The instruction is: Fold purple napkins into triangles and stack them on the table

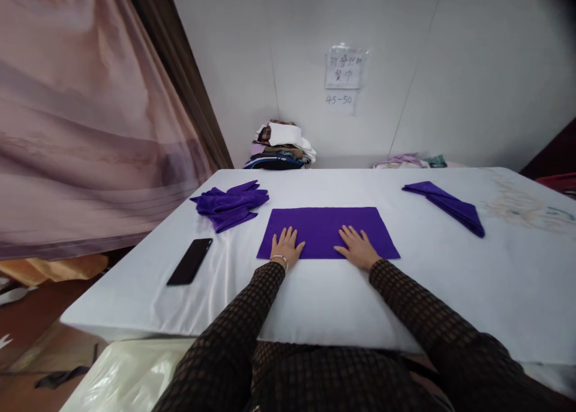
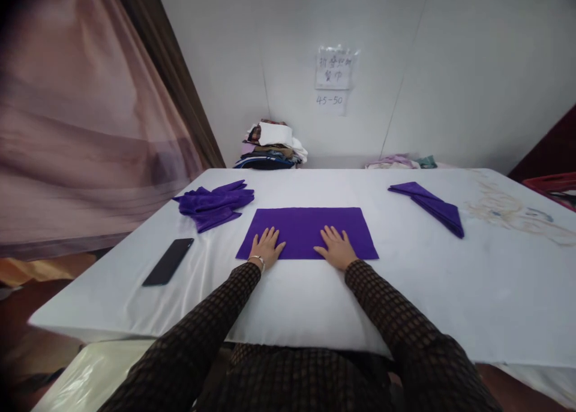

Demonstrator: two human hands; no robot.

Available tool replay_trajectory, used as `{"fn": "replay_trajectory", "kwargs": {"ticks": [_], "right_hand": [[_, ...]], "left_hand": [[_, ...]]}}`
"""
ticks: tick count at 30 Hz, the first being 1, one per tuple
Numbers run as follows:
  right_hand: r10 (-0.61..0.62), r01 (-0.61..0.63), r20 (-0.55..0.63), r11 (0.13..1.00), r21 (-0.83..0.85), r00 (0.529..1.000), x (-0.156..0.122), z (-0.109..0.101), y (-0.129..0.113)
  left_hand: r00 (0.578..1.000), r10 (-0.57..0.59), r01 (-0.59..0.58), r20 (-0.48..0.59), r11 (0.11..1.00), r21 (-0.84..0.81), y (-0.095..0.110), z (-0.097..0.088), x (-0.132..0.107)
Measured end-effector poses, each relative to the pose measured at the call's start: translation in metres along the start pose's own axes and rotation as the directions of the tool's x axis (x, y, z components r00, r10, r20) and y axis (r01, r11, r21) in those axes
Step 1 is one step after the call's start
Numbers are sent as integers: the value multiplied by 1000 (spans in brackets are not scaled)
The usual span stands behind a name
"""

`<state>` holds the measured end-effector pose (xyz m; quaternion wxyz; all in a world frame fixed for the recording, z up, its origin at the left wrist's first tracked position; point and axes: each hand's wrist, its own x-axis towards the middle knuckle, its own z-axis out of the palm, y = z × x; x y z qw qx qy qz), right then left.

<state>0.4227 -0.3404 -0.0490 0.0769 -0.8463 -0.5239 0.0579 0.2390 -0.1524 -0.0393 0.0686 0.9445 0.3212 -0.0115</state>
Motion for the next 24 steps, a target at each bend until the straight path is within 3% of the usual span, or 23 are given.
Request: {"fn": "replay_trajectory", "kwargs": {"ticks": [3,5,10,13,17,21,24], "right_hand": [[169,-171,-31,983,-62,985,-27,-7,56],[228,-230,-36,969,-87,973,-40,-11,78],[259,-257,10,961,-106,966,-47,-21,84],[218,-217,1,973,-84,976,-32,-34,65],[51,-50,-64,999,12,997,10,-45,12],[-76,85,-101,992,92,992,62,-39,-48],[-82,92,-78,985,146,994,94,-28,-72]], "left_hand": [[1000,1,0,-6,1000,7,1,0,1],[1000,4,-3,-13,1000,10,1,1,1],[1000,3,-3,4,1000,-8,-4,-2,5],[996,-51,56,67,996,-71,-4,-13,16],[997,-60,64,55,995,-71,10,-29,39],[999,9,-9,37,1000,-8,28,-32,61],[999,31,-32,29,999,26,31,-28,76]]}}
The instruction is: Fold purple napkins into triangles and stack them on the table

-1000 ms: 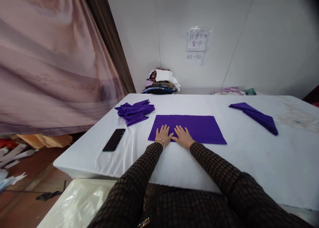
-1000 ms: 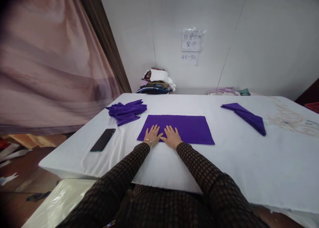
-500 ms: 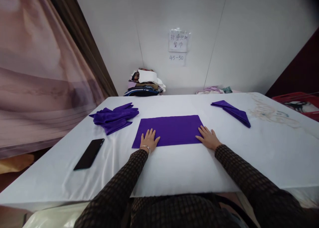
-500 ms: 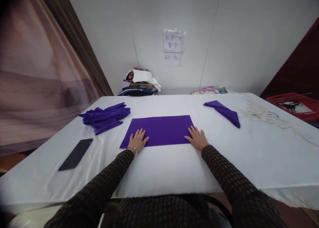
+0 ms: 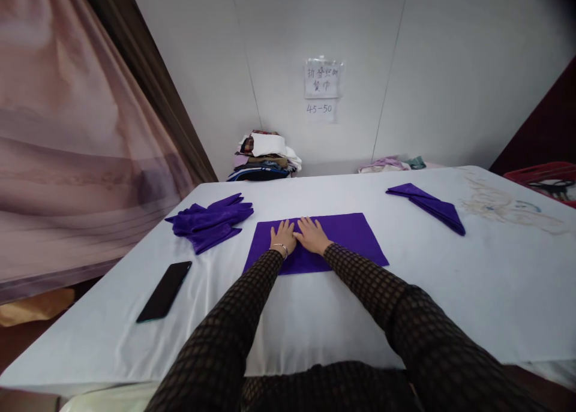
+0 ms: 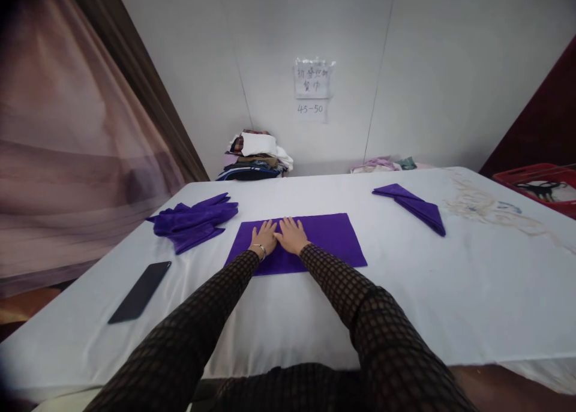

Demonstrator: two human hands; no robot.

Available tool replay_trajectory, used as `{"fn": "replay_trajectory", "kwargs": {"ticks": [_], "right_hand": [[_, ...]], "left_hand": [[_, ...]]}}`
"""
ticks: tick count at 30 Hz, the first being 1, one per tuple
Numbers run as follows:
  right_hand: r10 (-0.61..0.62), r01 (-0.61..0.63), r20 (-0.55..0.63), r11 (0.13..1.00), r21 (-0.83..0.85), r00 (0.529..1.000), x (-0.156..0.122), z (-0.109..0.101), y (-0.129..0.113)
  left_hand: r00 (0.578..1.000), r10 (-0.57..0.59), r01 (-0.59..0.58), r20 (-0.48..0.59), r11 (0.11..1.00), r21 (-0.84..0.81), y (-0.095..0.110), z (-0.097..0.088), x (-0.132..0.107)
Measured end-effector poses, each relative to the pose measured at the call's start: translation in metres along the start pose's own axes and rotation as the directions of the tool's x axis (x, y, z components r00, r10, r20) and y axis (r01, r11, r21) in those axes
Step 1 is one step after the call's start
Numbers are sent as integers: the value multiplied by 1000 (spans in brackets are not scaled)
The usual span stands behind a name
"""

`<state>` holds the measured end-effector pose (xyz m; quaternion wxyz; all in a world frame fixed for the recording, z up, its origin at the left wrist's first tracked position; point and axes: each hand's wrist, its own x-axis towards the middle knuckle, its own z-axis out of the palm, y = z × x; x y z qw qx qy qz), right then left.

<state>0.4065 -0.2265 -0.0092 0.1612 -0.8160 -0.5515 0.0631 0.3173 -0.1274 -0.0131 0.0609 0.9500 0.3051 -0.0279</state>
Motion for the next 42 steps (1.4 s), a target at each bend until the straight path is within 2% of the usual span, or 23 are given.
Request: {"fn": "replay_trajectory", "kwargs": {"ticks": [5,11,13,15,19,22,29,33,35,38,42], "right_hand": [[35,-37,58,999,35,998,27,19,4],[-4,4,65,1000,11,998,31,26,30],[42,-40,55,999,-25,998,24,19,53],[139,-135,47,988,-68,989,10,8,86],[372,-368,-4,917,-157,928,-25,-14,154],[437,-433,-27,879,-202,899,-42,-22,179],[415,-418,-63,880,-226,908,-44,-16,181],[406,-412,-75,882,-230,911,-44,-14,184],[407,-413,-73,881,-232,910,-45,-14,184],[407,-412,-70,879,-242,911,-46,-16,183],[400,-406,-76,882,-239,914,-46,-16,182]], "left_hand": [[1000,5,-6,14,1000,23,-12,8,18],[1000,-1,1,-12,1000,1,-24,21,26],[1000,-7,7,-23,1000,-2,-24,23,27],[1000,-10,10,-30,1000,-1,-24,23,26],[1000,-4,4,-31,1000,-2,-22,21,24],[1000,-9,9,-20,1000,-15,-22,19,24],[998,-31,37,60,994,-102,-21,9,28],[998,63,-62,4,995,-84,-5,6,31],[996,83,-82,9,994,-76,-3,8,33],[999,18,-16,28,998,-64,-24,11,34],[986,-166,166,16,986,-23,-87,9,26]]}}
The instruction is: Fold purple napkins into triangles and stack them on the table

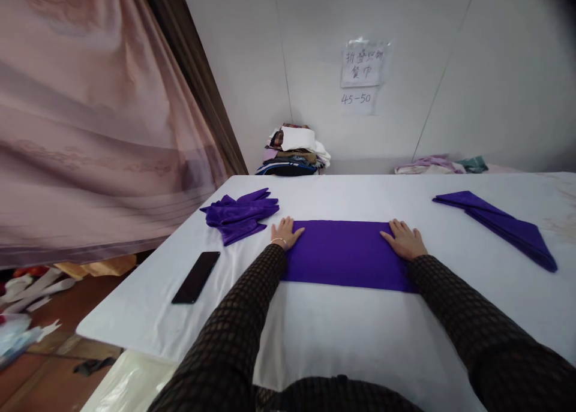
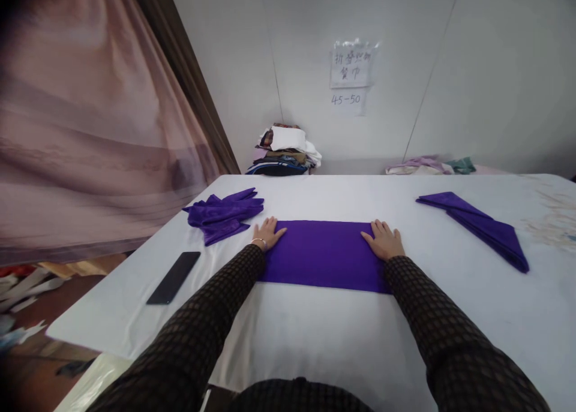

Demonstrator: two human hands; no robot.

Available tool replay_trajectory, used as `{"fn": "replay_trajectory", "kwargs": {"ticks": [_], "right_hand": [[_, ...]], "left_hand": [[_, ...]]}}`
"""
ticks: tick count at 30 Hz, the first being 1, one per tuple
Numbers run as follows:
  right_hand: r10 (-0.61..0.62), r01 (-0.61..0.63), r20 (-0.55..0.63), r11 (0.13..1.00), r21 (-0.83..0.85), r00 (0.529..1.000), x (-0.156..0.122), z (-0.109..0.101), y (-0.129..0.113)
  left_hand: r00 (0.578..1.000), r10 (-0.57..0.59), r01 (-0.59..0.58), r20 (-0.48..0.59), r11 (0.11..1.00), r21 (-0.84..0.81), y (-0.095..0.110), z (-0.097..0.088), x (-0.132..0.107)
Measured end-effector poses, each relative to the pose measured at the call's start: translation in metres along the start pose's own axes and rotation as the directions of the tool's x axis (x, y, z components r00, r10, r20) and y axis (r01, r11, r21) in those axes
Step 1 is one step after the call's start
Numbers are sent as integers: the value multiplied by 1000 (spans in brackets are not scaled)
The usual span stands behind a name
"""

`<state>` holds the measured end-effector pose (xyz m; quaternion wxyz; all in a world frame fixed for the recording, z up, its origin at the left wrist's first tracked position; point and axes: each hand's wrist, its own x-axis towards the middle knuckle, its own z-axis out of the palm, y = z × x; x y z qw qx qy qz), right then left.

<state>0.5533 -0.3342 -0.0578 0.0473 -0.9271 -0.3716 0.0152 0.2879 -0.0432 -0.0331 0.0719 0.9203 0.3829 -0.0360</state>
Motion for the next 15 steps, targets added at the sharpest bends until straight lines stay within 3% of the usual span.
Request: {"fn": "replay_trajectory", "kwargs": {"ticks": [3,6,8,11,13,15], "right_hand": [[0,0,-4,1000,4,1000,-1,2,-1],[0,0,3,1000,4,1000,-1,3,1],[-3,3,17,1000,-1,1000,1,2,5],[19,-18,87,1000,-9,996,6,-9,3],[77,-77,124,997,-4,989,4,-20,-15],[84,-88,91,995,37,992,-6,-29,-54]], "left_hand": [[994,-104,105,-30,994,36,-41,-10,-4],[987,-146,149,-71,988,40,-52,-17,-18],[991,-75,81,-112,995,53,-43,-15,-36],[984,140,-131,-110,987,91,-20,0,-69],[975,215,-209,-61,973,95,-7,10,-88],[975,219,-216,-28,972,89,1,17,-100]]}}
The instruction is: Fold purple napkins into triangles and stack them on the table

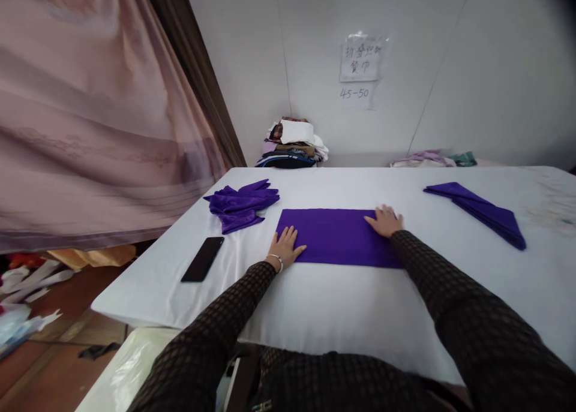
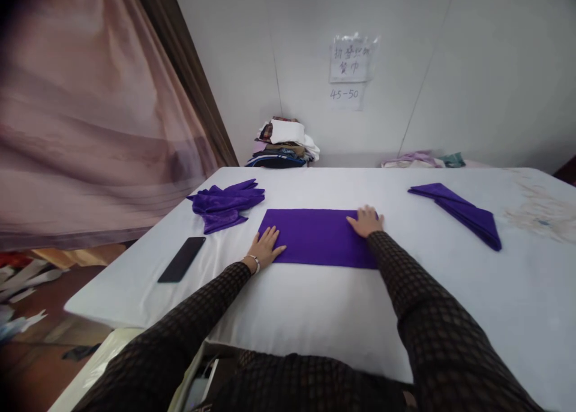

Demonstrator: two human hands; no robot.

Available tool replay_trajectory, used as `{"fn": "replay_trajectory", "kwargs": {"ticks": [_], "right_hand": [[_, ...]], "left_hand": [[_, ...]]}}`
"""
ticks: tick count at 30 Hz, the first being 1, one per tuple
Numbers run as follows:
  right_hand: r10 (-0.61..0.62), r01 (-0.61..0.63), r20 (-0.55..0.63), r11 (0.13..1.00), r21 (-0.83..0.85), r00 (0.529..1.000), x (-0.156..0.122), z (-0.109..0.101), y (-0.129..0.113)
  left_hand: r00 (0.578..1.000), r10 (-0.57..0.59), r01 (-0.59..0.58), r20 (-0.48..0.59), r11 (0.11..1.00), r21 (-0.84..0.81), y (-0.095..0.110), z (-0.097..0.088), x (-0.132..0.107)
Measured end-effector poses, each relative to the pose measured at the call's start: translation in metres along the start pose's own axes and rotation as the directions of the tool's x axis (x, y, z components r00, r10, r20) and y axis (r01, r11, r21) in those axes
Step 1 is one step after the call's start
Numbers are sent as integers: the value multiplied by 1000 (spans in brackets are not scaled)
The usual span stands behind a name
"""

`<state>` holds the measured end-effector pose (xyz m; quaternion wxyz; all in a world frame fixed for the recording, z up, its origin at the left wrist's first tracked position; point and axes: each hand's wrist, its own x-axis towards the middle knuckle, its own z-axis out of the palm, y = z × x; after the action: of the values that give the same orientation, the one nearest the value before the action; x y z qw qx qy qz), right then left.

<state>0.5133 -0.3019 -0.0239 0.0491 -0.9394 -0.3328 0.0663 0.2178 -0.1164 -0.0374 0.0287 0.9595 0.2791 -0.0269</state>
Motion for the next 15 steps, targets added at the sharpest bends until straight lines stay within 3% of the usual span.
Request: {"fn": "replay_trajectory", "kwargs": {"ticks": [2,5,8,11,15], "right_hand": [[-181,185,-53,980,71,982,-25,2,-54],[-412,435,-151,881,187,899,-66,19,-137],[-470,497,-163,822,277,868,-94,39,-180],[-434,462,-157,850,254,887,-100,45,-165],[-297,307,-84,934,182,951,-95,35,-82]], "left_hand": [[1000,-19,19,8,1000,-3,3,2,-3],[999,-32,32,16,999,15,2,0,1],[999,-28,27,21,998,49,0,-1,5],[1000,-24,23,14,998,58,1,-1,6],[999,-40,39,24,998,57,3,-3,5]]}}
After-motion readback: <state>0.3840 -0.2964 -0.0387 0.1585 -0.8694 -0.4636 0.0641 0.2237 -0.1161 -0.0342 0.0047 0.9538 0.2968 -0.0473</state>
